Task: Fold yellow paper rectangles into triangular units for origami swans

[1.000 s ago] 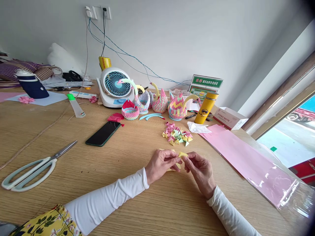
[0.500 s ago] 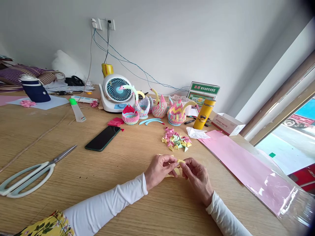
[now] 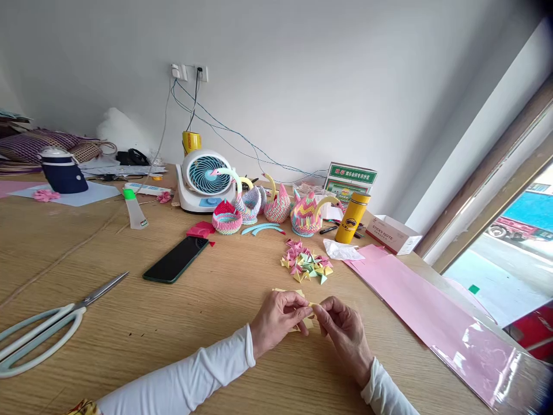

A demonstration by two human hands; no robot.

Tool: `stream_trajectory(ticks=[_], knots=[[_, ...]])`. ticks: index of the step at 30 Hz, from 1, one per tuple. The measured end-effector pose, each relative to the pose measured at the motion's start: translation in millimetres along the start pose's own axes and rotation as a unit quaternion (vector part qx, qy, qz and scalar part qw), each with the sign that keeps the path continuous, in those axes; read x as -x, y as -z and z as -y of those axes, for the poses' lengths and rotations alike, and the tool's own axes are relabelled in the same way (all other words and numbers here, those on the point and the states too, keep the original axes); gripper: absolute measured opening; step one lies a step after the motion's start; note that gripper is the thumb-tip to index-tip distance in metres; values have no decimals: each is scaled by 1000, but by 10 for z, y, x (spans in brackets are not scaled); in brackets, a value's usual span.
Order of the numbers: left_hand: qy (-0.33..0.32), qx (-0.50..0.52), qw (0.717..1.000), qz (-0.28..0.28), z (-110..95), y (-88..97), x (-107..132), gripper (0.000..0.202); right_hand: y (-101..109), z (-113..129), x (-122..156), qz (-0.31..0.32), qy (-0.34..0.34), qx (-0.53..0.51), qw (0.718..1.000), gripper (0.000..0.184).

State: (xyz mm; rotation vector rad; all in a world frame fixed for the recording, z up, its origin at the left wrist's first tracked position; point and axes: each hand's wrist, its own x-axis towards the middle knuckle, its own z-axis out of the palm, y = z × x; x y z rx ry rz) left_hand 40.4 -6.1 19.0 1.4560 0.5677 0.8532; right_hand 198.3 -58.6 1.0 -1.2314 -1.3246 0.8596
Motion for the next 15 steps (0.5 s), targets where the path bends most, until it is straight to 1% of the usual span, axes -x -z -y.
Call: stream_trajectory(ticks=[6, 12, 15], knots=[[-17, 9, 1000, 19, 46, 7, -14, 41, 9, -1, 8, 3, 16, 25, 1000, 32], [-8, 11, 1000, 20, 72, 11, -16, 39, 8, 41, 20, 2, 35, 26, 999, 30], [-13, -2, 1000, 14, 57, 10, -13, 39, -9, 56, 14, 1, 27, 17, 999, 31]])
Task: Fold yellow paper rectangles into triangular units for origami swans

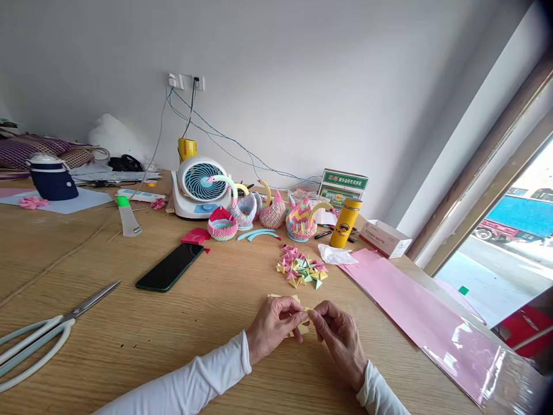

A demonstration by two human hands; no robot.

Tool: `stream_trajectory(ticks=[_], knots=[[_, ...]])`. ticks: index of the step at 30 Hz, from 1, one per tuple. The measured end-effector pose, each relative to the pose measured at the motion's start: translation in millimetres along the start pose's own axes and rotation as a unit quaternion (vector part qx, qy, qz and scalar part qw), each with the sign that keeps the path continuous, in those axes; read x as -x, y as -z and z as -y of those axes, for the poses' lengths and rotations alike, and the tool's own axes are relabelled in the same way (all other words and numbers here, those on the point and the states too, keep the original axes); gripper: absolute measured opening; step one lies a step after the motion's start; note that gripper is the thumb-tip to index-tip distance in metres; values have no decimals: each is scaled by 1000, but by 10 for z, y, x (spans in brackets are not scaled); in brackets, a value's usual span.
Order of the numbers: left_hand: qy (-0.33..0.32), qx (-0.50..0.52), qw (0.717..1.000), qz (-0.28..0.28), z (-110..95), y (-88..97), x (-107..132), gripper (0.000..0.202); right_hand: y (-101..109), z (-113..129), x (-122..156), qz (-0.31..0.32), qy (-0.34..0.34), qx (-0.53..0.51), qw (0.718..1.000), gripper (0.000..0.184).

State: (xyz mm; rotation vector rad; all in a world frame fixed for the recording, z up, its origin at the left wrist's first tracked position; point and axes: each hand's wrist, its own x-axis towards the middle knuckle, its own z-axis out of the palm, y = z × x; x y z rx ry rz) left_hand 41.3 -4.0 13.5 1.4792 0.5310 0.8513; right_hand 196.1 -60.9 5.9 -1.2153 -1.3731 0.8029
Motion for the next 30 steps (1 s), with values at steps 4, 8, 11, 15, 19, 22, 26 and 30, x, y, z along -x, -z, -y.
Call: stream_trajectory(ticks=[4, 8, 11, 15, 19, 22, 26, 30], knots=[[19, -13, 1000, -20, -31, -3, 2, 40, -17, 6, -26, -20, -24, -50, 998, 33], [46, -16, 998, -41, -48, -9, 5, 41, -13, 3, -35, -47, -18, -71, 996, 34], [29, -15, 999, -41, -54, -21, 12, 41, -7, 3, -21, -36, -13, -37, 999, 32], [12, -31, 999, -42, -57, -33, 25, 37, -7, 19, -1, -41, -12, -7, 999, 33], [7, -48, 998, -43, -44, -26, 25, 38, -20, 31, 0, -48, 0, 6, 999, 33], [-4, -82, 995, -50, -27, -13, 20, 38, -40, 30, -5, -47, 6, 8, 999, 32], [-28, -141, 987, -65, -4, 5, 21, 34, -64, 25, -11, -46, 7, 14, 999, 30], [-36, -164, 984, -67, 8, 9, 31, 32, -70, 23, -8, -50, 8, 18, 999, 27]])
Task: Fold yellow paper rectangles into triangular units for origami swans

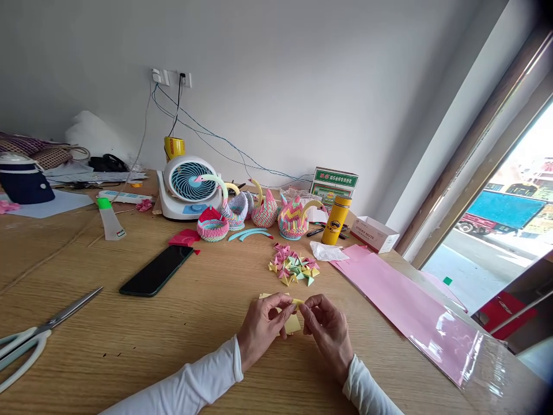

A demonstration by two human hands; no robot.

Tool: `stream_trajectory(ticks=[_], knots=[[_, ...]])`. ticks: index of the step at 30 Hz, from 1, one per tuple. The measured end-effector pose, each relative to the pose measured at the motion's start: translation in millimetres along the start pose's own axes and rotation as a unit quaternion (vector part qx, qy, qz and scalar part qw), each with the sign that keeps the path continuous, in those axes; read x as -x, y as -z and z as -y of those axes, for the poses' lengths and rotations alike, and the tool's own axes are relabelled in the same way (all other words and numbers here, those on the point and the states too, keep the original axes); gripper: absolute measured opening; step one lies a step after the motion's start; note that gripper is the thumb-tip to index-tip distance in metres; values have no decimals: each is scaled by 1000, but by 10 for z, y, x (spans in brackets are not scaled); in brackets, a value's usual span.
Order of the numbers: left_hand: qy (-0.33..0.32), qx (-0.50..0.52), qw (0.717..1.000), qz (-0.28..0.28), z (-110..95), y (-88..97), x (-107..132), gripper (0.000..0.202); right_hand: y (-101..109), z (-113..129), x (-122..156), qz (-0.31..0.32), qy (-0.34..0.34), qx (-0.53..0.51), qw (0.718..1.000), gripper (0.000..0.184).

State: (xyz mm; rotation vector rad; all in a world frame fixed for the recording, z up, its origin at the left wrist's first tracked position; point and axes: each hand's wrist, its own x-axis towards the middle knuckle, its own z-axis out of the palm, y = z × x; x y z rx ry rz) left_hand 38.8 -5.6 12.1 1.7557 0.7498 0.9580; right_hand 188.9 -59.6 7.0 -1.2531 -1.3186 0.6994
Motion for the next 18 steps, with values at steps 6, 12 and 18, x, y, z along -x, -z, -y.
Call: stream_trajectory(ticks=[6, 12, 18], knots=[[32, 67, 997, 21, -16, -11, 5, 37, 15, -9, 9, -17, 4, -2, 1000, 25], [94, 165, 981, 31, -88, -5, -31, 43, 39, -40, 7, -25, -1, -12, 1000, 23], [107, 223, 968, 41, -136, 10, -27, 40, 40, -13, 19, -44, 6, -12, 999, 23]])
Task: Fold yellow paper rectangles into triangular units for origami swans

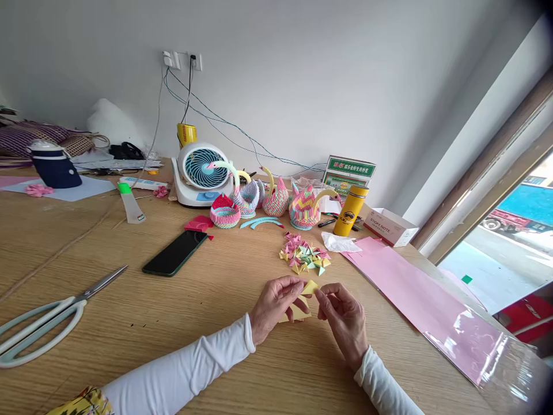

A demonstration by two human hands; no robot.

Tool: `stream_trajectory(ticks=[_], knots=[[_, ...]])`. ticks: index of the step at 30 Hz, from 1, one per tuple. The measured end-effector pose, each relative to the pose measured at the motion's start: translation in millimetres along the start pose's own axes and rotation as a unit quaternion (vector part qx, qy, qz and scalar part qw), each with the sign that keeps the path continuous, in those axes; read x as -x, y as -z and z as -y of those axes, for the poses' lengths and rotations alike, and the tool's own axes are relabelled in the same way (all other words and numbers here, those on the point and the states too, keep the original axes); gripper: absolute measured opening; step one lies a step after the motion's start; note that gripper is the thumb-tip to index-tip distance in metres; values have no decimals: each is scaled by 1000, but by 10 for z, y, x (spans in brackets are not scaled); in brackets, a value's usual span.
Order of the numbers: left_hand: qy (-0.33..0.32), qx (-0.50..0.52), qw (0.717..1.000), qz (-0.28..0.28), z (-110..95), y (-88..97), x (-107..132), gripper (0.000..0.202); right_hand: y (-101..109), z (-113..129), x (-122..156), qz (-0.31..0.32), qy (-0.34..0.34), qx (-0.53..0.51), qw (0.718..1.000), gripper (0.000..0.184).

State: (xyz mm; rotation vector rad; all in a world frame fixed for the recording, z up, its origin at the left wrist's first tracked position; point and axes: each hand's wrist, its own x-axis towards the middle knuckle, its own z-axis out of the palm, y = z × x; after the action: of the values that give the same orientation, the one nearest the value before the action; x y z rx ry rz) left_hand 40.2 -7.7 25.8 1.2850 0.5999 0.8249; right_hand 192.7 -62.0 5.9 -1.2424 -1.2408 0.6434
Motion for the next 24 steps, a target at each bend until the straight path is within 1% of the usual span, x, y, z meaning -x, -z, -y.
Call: stream_trajectory(ticks=[7, 12, 15, 18, 20, 24], knots=[[13, 38, 999, -8, 1, 27, 7, 37, 5, -24, 6, 0, 2, -11, 1000, 21], [20, 78, 997, -18, 5, 41, 0, 37, 18, -7, 12, 20, -4, -11, 1000, 19], [9, 99, 995, -32, 24, 47, -14, 35, 13, 24, 16, 30, -16, -17, 999, 20], [-4, 109, 993, -48, 42, 47, -27, 32, 5, 46, 25, 47, -18, -23, 998, 20], [-7, 109, 992, -56, 44, 45, -32, 30, 7, 52, 40, 64, -9, -25, 998, 20], [11, 115, 991, -65, 25, 53, -35, 31, 30, 57, 66, 98, 16, -30, 995, 14]])
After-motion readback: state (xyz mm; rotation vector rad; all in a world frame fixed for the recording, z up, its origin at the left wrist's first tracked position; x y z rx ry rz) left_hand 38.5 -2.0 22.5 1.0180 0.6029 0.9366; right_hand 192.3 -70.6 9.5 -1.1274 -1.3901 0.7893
